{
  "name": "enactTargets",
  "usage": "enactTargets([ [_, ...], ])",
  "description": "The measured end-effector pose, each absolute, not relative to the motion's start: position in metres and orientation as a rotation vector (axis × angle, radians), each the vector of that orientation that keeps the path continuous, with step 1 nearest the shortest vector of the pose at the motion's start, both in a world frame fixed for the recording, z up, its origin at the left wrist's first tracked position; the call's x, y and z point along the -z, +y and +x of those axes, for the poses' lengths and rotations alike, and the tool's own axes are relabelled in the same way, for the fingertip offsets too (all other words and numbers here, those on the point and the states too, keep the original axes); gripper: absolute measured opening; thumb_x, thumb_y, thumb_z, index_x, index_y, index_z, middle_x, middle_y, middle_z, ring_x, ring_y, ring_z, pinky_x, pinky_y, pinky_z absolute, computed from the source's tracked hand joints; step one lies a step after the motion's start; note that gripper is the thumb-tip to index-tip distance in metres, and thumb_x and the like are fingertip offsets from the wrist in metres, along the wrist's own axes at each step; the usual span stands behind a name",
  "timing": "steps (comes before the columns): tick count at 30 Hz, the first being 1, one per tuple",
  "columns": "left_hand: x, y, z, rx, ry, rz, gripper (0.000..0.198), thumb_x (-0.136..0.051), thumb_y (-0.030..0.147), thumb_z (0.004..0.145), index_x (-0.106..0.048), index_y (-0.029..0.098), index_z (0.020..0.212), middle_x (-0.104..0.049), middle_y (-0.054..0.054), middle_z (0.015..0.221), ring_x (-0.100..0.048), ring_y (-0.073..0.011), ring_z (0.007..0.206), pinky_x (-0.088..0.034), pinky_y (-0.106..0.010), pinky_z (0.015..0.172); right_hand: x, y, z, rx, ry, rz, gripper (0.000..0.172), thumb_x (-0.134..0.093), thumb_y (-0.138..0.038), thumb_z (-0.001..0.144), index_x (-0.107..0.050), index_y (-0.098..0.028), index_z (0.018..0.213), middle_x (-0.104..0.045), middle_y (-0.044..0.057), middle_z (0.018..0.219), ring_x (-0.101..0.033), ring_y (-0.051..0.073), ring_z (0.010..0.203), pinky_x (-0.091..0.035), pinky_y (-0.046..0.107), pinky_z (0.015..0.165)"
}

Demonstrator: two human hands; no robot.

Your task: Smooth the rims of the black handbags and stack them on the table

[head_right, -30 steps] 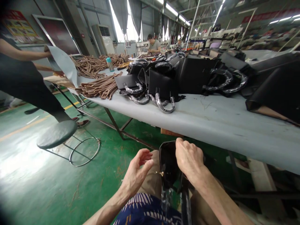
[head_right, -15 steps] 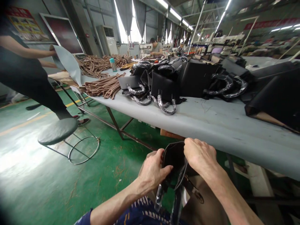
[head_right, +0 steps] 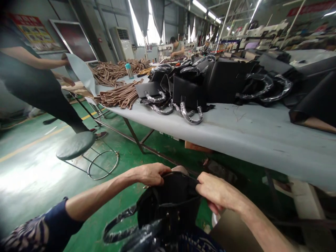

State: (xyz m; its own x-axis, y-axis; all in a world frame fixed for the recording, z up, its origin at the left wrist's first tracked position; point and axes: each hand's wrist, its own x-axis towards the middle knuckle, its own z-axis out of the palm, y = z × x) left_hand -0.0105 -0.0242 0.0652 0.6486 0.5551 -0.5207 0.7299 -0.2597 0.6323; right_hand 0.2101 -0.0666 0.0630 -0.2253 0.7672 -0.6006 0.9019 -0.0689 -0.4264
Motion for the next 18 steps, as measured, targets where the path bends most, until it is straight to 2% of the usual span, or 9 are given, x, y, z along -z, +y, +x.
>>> enactTargets([
  [3, -0.042, -0.041, -0.012, 0.067, 1.053, 1.94, 0.05, -0.048, 0.014, 0.06, -0.047, 0.021, 0.109, -0.057, 0.002, 0.079, -0.052, -0.0122, 0.062, -0.036, -0.018, 0.048, -0.049, -0.069, 0.205, 1.319, 1.926, 1.755, 0.028, -0.032, -0.022, 0.073, -0.042, -0.019, 0.046, -0.044, -0.001, 0.032, -0.045, 0.009, 0.032, -0.034, 0.018, 0.038],
  [5, -0.037, -0.047, -0.011, -0.108, 1.073, 2.012, 0.051, -0.049, 0.014, 0.062, -0.043, 0.021, 0.112, -0.057, 0.001, 0.087, -0.053, -0.0134, 0.072, -0.04, -0.019, 0.057, -0.045, -0.067, 0.205, 1.303, 1.935, 1.78, 0.029, -0.032, -0.022, 0.074, -0.043, -0.018, 0.046, -0.045, -0.001, 0.033, -0.045, 0.009, 0.033, -0.032, 0.017, 0.038],
  [8, -0.04, -0.045, -0.008, -0.25, 1.018, 2.205, 0.043, -0.048, 0.009, 0.063, -0.047, 0.021, 0.104, -0.054, -0.001, 0.102, -0.052, -0.0152, 0.087, -0.042, -0.023, 0.073, -0.04, -0.063, 0.207, 1.256, 1.931, 1.834, 0.026, -0.033, -0.021, 0.074, -0.049, -0.018, 0.054, -0.046, -0.001, 0.033, -0.045, 0.009, 0.032, -0.031, 0.018, 0.039],
  [10, -0.042, -0.041, -0.006, -0.231, 0.976, 2.312, 0.038, -0.047, 0.007, 0.064, -0.05, 0.021, 0.099, -0.052, -0.001, 0.107, -0.052, -0.0159, 0.091, -0.042, -0.024, 0.078, -0.035, -0.061, 0.209, 1.241, 1.943, 1.847, 0.027, -0.032, -0.021, 0.075, -0.052, -0.017, 0.057, -0.048, -0.001, 0.033, -0.046, 0.009, 0.032, -0.032, 0.018, 0.04],
  [15, -0.038, -0.034, 0.0, -0.132, 0.946, 2.464, 0.029, -0.048, 0.011, 0.071, -0.052, 0.022, 0.098, -0.052, -0.001, 0.106, -0.053, -0.017, 0.095, -0.043, -0.025, 0.081, -0.031, -0.059, 0.21, 1.211, 1.943, 1.889, 0.028, -0.032, -0.024, 0.077, -0.054, -0.017, 0.062, -0.052, 0.0, 0.036, -0.049, 0.01, 0.033, -0.034, 0.02, 0.043],
  [18, -0.035, -0.033, 0.003, -0.096, 0.953, 2.533, 0.016, -0.052, 0.018, 0.074, -0.054, 0.02, 0.089, -0.054, -0.001, 0.102, -0.054, -0.0165, 0.089, -0.044, -0.024, 0.076, -0.033, -0.058, 0.209, 1.19, 1.943, 1.901, 0.026, -0.034, -0.025, 0.077, -0.056, -0.017, 0.066, -0.051, -0.001, 0.035, -0.051, 0.011, 0.035, -0.036, 0.021, 0.045],
])
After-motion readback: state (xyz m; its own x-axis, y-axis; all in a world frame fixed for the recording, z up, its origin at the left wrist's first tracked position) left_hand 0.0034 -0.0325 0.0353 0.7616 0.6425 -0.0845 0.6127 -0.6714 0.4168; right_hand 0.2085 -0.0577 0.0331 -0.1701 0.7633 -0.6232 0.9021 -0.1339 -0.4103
